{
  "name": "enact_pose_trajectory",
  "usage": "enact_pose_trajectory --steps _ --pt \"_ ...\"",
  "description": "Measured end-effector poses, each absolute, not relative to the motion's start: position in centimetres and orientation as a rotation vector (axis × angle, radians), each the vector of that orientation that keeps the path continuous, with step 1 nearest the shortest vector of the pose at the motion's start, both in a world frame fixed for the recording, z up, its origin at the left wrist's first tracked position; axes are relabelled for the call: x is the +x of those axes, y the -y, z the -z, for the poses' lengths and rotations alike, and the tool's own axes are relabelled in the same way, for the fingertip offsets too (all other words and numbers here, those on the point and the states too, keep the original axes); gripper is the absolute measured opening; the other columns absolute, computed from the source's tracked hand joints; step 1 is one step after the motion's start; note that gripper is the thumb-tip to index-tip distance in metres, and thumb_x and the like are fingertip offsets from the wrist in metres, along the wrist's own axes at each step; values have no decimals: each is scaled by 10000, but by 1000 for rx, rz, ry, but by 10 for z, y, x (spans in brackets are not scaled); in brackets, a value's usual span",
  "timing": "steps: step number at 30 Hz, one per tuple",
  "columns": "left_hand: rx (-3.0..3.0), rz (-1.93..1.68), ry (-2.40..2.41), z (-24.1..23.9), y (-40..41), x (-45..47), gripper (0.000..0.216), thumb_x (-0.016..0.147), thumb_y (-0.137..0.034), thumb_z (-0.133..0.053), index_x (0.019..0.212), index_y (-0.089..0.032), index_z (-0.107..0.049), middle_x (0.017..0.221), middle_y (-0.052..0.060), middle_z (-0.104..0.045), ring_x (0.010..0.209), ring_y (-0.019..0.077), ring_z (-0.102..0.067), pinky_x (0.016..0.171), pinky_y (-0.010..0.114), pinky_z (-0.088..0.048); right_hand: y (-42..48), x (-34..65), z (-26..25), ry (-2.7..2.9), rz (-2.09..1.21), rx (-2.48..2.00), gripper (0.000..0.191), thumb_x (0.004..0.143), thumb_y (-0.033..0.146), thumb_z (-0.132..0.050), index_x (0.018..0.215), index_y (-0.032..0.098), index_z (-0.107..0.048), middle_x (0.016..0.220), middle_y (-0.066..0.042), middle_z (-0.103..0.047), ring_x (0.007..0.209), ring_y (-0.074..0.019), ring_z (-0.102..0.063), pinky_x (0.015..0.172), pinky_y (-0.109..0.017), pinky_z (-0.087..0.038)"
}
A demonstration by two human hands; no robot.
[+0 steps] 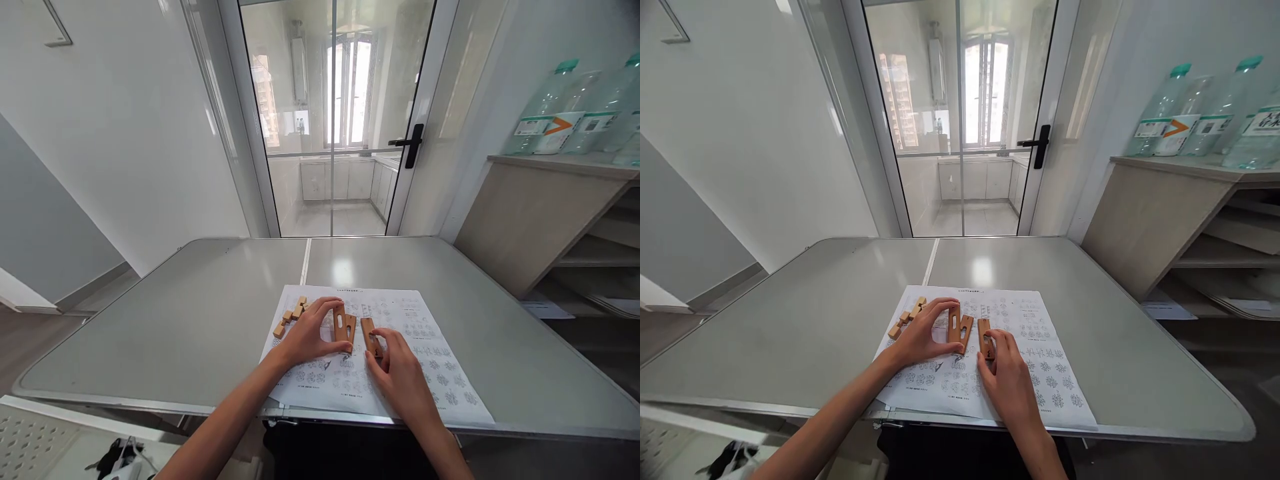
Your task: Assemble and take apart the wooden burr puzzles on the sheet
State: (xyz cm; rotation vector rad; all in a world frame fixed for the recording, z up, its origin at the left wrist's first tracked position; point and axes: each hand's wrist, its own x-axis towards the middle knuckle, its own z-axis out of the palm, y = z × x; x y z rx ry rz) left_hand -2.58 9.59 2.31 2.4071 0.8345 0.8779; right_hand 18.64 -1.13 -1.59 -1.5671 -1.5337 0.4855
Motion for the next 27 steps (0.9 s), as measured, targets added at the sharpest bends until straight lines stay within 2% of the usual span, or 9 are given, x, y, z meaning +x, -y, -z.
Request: enact_pose_trajectory --steps 3,8,11,15,19,23,27 --pt "2416 -867 -807 -24 -96 -25 767 760 -542 -892 1396 -294 -541 1470 117 -593 1359 321 -593 1163 520 -487 10 186 15 1491 -474 -1589 311 950 346 -542 1235 233 -594 1195 -113 -656 594 -180 -591 668 -394 -571" --pt "2426 -891 -758 -26 -95 -25 770 760 -484 -906 1401 -289 -525 1450 110 -608 1335 306 -609 1140 507 -507 7 185 18 1417 -445 -1656 308 937 359 -536 1183 198 -629 1006 -98 -702 618 -213 -605 659 -388 -548" --pt "2425 -906 -754 -26 -94 -24 775 754 -473 -910 1400 -287 -524 1442 108 -614 1329 302 -615 1143 497 -508 5 186 21 1384 -448 -1673 290 912 378 -571 1127 199 -647 982 -98 -717 620 -220 -619 673 -390 -542" --pt "2420 -916 -752 -28 -93 -24 757 754 -471 -907 1387 -282 -538 1434 111 -622 1328 309 -620 1135 502 -517 5 187 22 1362 -474 -1663 296 895 424 -615 1094 211 -661 1008 -100 -737 717 -252 -677 708 -386 -541" --pt "2429 -913 -746 -31 -91 -23 753 759 -473 -903 1388 -274 -539 1432 117 -623 1333 309 -614 1136 501 -513 7 186 19 1409 -503 -1636 263 936 458 -585 1018 227 -680 965 -95 -753 807 -279 -704 744 -375 -524" --pt "2429 -910 -747 -31 -91 -22 754 767 -470 -900 1394 -279 -528 1433 108 -622 1336 300 -606 1141 497 -504 9 188 14 1417 -582 -1619 362 994 559 -521 909 242 -675 819 -75 -737 705 -266 -673 656 -346 -472" --pt "2413 -936 -737 -30 -91 -21 784 752 -486 -910 1404 -284 -523 1424 107 -627 1342 308 -593 1149 511 -491 13 192 11 1300 -796 -1557 486 1014 658 -471 858 241 -666 699 -36 -688 573 -214 -605 620 -323 -461"
